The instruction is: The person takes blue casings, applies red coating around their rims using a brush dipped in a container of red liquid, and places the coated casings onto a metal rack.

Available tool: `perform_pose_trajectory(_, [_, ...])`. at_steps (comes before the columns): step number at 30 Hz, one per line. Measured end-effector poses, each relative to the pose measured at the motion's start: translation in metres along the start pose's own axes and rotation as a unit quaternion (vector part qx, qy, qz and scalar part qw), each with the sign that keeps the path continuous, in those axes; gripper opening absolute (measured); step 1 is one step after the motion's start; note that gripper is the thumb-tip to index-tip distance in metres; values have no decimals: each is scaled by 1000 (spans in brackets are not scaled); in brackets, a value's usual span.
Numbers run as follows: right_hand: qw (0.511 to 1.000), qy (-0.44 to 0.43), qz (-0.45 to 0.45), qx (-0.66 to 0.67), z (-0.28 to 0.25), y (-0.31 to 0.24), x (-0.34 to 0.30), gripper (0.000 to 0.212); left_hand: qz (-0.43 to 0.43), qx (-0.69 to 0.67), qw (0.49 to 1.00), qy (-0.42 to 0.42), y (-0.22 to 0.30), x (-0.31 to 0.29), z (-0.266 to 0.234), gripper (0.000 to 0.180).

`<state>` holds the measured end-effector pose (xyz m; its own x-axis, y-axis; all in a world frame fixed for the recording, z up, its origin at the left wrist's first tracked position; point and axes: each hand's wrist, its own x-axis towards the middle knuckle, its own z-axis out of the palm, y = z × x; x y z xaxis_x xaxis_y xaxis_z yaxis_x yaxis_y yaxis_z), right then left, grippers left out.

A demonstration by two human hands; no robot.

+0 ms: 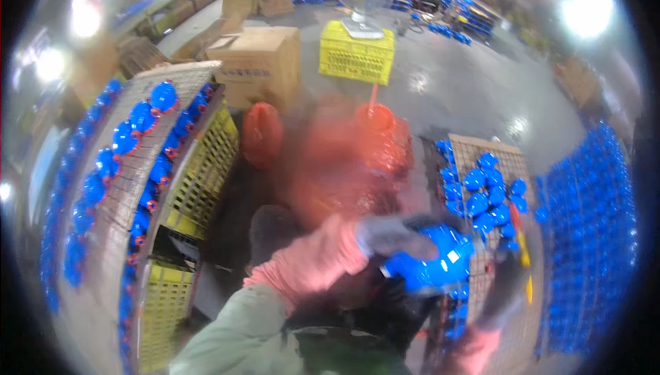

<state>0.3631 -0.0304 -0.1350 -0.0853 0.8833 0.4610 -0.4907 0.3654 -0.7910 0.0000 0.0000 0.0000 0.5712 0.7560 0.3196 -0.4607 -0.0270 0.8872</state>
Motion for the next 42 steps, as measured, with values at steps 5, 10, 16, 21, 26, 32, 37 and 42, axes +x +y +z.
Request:
perform_pose_trajectory(5, [920, 240, 26, -308, 79, 33, 45, 43, -47, -188, 981, 17, -87, 8, -106, 50])
perform_pose_trajectory(10, [950, 202, 32, -236, 84, 137, 108, 23, 239, 223, 881, 342, -131, -33, -187, 51])
perform_pose_trajectory(16, [858, 225, 166, -431, 96, 251, 212, 22, 254, -454, 825, 223, -96, -52, -196, 63])
perform_pose_trajectory(21, [879, 139, 37, -456, 31, 326, 262, 26, 284, -451, 789, 305, -88, -58, -189, 65])
perform_pose_trajectory(26, [896, 164, 190, -367, 28, 335, 277, 27, 286, -480, 787, 262, -85, -54, -186, 65])
perform_pose_trajectory(32, [914, 240, 135, -298, 4, 304, 247, 29, 282, -534, 771, 200, -98, -52, -189, 58])
perform_pose_trajectory(37, [924, 220, 130, -283, -2, 286, 229, 33, 261, -594, 748, 142, -131, -46, -188, 62])
perform_pose_trajectory(42, [965, 208, 118, -106, 46, 248, 190, 34, 169, -180, 888, 387, -133, -34, -156, 63])
